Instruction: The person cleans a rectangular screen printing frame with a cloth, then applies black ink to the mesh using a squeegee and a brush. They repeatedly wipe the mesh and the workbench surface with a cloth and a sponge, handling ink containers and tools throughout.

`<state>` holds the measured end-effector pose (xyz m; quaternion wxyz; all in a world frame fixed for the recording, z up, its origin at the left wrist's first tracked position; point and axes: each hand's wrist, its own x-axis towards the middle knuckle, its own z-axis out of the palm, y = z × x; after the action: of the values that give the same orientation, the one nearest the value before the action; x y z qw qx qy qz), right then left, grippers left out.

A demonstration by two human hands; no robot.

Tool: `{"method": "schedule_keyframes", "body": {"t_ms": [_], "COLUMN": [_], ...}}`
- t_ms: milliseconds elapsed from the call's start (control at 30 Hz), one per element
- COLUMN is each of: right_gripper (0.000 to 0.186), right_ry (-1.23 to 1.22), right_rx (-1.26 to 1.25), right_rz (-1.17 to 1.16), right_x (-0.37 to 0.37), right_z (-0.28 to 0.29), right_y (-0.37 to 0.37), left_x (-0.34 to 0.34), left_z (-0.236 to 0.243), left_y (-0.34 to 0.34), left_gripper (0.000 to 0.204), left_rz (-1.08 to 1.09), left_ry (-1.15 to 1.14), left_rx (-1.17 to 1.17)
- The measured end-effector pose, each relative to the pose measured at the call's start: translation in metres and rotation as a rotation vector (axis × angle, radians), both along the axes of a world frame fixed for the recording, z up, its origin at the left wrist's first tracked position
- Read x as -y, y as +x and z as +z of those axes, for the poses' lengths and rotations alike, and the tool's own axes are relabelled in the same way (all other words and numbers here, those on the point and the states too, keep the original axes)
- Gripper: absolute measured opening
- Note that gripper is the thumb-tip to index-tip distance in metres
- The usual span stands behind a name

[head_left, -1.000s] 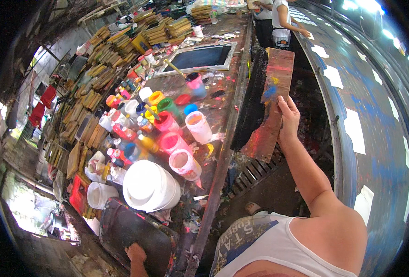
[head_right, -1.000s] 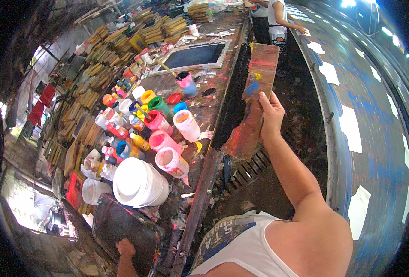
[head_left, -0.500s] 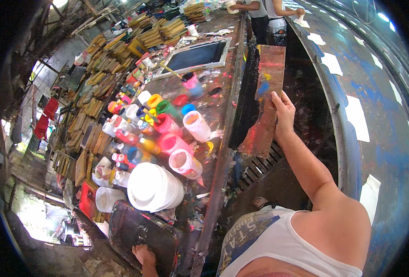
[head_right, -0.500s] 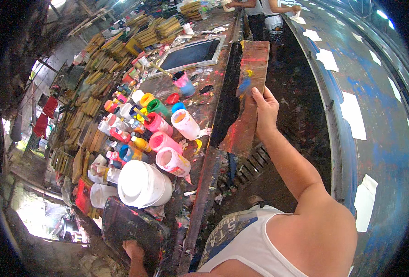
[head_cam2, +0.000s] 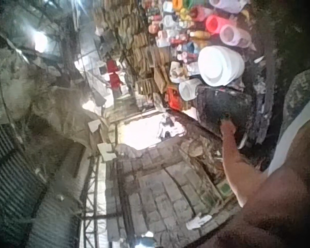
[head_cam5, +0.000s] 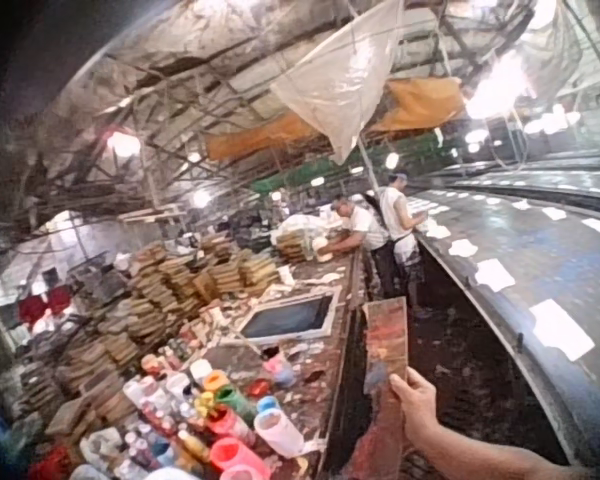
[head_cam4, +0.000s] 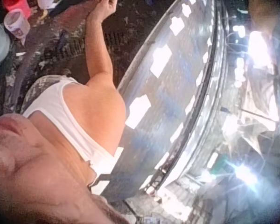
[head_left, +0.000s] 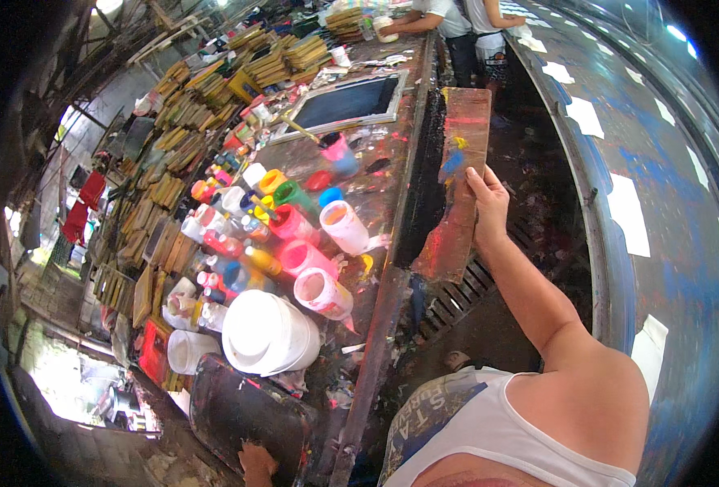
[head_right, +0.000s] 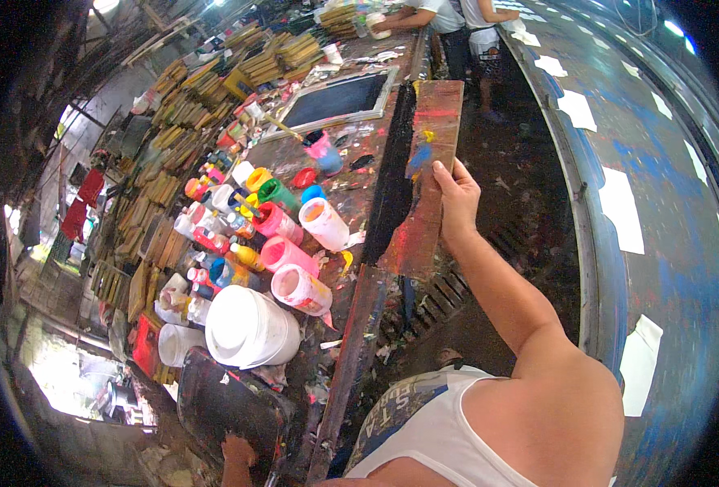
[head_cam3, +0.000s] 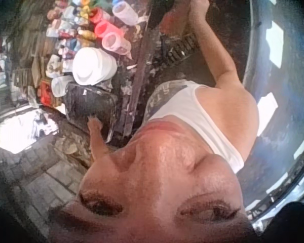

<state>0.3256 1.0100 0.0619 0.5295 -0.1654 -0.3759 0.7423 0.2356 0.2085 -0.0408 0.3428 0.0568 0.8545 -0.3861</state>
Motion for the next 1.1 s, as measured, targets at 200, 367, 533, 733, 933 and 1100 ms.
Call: {"method": "schedule_keyframes", "body": {"t_ms": [200, 367, 533, 733, 933, 1100], "right_gripper": [0.029, 0.029, 0.029, 0.027, 0.028, 0.024], "right_ry": [0.018, -0.002, 0.011, -0.041, -0.03, 0.006], "right_rx": [0.01, -0.002, 0.01, -0.023, -0.035, -0.014], "right_rz": [-0.006, -0.07, -0.163, -0.112, -0.137, -0.166], "right_x": [-0.013, -0.03, -0.039, -0.044, -0.048, -0.051], "right_z": [0.0, -0.005, -0.011, -0.015, -0.015, -0.015], "right_y": [0.013, 0.024, 0.035, 0.047, 0.056, 0.069], "left_x": [0.052, 0.017, -0.026, -0.049, -0.044, -0.028], "left_z": [-0.031, -0.009, 0.021, 0.05, 0.082, 0.07], "left_y": [-0.014, -0.007, -0.003, 0.014, 0.045, 0.029], "left_gripper": [0.047, 0.052, 0.058, 0.066, 0.074, 0.071], "left_rz": [-0.258, -0.077, -0.023, 0.025, -0.25, -0.184], "left_ry": [-0.017, -0.062, -0.088, -0.132, -0.184, -0.086], "left_rx": [-0.026, 0.074, 0.108, 0.124, 0.107, 0.119]}}
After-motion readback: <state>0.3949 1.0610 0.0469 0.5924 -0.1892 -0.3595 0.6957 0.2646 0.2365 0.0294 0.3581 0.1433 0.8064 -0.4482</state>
